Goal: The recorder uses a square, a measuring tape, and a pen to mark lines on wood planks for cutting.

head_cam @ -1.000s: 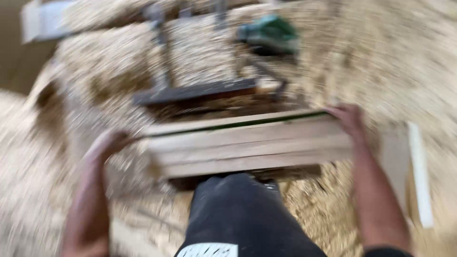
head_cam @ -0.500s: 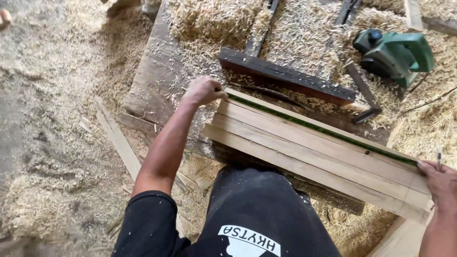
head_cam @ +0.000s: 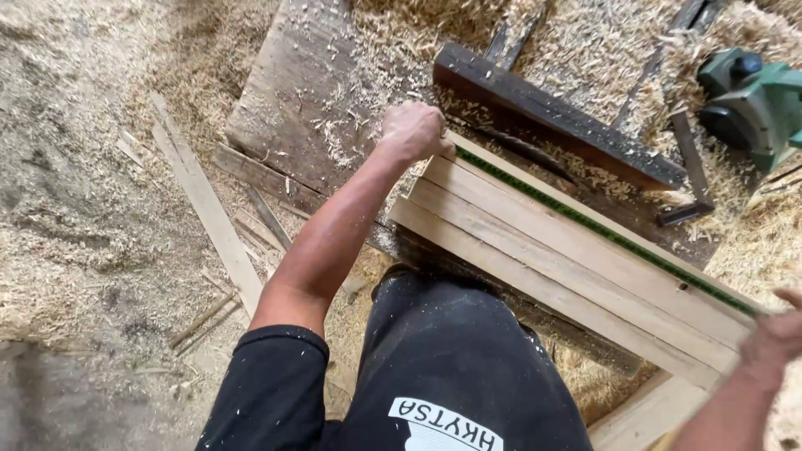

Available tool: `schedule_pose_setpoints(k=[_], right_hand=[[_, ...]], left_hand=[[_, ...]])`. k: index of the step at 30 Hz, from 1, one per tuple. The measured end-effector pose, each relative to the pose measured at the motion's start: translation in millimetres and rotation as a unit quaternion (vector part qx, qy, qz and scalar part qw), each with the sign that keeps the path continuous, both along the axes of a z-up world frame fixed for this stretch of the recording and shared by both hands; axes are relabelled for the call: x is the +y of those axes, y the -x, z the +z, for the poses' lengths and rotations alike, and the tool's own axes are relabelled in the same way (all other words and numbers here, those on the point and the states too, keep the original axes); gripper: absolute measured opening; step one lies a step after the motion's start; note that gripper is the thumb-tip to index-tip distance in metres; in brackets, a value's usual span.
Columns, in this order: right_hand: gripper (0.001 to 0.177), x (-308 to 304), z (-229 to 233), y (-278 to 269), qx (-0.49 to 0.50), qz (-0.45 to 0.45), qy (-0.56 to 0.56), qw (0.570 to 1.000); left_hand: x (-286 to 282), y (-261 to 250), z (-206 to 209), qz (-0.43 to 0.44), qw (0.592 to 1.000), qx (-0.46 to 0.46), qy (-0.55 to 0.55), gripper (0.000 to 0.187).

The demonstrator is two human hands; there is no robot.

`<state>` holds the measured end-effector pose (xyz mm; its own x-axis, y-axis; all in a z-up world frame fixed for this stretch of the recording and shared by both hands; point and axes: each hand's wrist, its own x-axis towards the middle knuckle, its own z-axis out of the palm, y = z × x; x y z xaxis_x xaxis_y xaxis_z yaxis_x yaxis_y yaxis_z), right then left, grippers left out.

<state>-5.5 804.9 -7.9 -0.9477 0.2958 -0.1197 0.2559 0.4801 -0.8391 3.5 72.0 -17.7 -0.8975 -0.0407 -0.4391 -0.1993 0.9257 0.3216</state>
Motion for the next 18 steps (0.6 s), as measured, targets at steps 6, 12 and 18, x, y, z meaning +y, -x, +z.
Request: schedule_pose_setpoints(k=[6,12,18], right_hand=[[0.063,-322.5,25.2,-48.5,-0.027,0.034,0.158,0.986],[0.035,-448.3,-5.8,-63.2,-0.005,0.233,0.200,0.952],[0.006,-457.3,-39.9,-53.8,0.139,0.239,0.028,0.961]], left_hand=[[0.9,2.9,1.9,-0.001,1.000,-0.015,0.001,0.051],[1.3,1.0,12.3,0.005,1.000,-0.021,-0.015,0.049],[0.8,5.1,7.3,0.009,1.000,-0.018,-0.009,0.053]])
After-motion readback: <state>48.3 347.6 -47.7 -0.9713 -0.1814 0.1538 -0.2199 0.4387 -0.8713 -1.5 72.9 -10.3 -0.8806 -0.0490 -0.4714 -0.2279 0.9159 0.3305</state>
